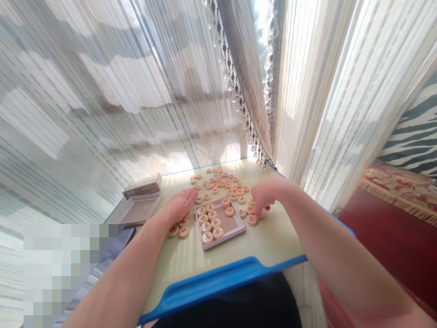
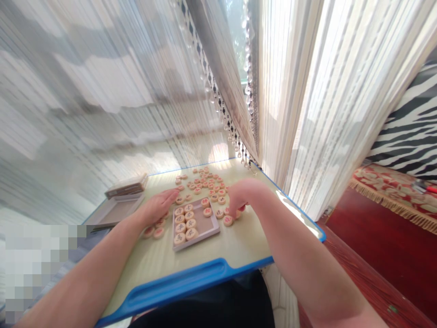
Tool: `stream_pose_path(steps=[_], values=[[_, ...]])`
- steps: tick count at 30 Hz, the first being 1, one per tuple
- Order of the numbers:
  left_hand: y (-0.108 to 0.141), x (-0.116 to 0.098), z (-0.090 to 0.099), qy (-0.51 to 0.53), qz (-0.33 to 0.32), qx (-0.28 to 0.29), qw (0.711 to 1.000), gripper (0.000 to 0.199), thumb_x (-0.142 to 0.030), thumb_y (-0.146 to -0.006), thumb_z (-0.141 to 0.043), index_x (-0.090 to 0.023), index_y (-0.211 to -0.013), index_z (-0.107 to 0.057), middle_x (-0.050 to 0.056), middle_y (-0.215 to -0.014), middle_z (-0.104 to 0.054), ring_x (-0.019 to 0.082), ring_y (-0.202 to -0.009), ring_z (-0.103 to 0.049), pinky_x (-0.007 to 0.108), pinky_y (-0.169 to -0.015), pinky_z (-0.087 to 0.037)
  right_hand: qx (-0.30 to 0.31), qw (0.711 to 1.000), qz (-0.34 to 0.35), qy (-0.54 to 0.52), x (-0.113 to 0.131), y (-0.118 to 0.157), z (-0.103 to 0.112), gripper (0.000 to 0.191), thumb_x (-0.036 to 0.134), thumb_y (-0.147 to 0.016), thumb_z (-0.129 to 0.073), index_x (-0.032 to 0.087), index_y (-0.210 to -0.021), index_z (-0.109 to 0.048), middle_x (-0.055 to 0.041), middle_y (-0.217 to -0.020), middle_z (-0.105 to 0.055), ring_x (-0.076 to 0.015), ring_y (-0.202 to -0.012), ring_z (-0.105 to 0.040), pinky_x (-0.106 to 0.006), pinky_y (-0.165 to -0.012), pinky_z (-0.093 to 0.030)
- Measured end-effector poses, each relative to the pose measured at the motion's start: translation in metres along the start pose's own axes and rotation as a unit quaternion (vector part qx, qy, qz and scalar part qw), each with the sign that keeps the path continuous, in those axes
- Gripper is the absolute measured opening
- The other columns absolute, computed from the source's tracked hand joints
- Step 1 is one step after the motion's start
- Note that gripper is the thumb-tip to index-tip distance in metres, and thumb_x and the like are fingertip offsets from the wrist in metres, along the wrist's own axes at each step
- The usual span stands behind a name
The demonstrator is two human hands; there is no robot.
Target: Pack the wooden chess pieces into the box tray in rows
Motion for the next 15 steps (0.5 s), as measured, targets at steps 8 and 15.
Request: stream_pose_path(steps=[8,15], values=[[-0.0013,0.0025,-0.0019,-0.002,-0.009,-0.004,1.000,0.059,-0.049,-0.087,-0.014,-0.019,-0.126,-0.046,0.002,-0.132,-0.045,0.018,-0.120,-0.042,0.027,-0.103,-0.027,-0.023,0.999,0.045,-0.009,0.0039,0.0095,0.0056,0.022,0.036,-0.062,-0.057,0.015,-0.056,-0.058,-0.0027,-0.056,-0.054,-0.0147,-0.056,-0.049,-0.026,-0.051,-0.033],[-0.0032,0.0059,-0.0048,-0.010,-0.021,0.004,1.000,0.055,-0.048,-0.086,-0.016,-0.021,-0.121,-0.050,0.001,-0.133,-0.044,0.016,-0.122,-0.039,0.026,-0.104,-0.026,-0.061,0.997,0.051,-0.006,0.0057,0.0044,0.0042,0.009,0.020,-0.062,-0.052,0.014,-0.059,-0.059,-0.0043,-0.059,-0.056,-0.0148,-0.053,-0.049,-0.027,-0.048,-0.031]])
Point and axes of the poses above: each hand's wrist, its own y-axis away from the middle knuckle, its own z-axis out of the back of the hand, x = y × z, the point moved 2 cm from there along -y, towards the middle knuckle
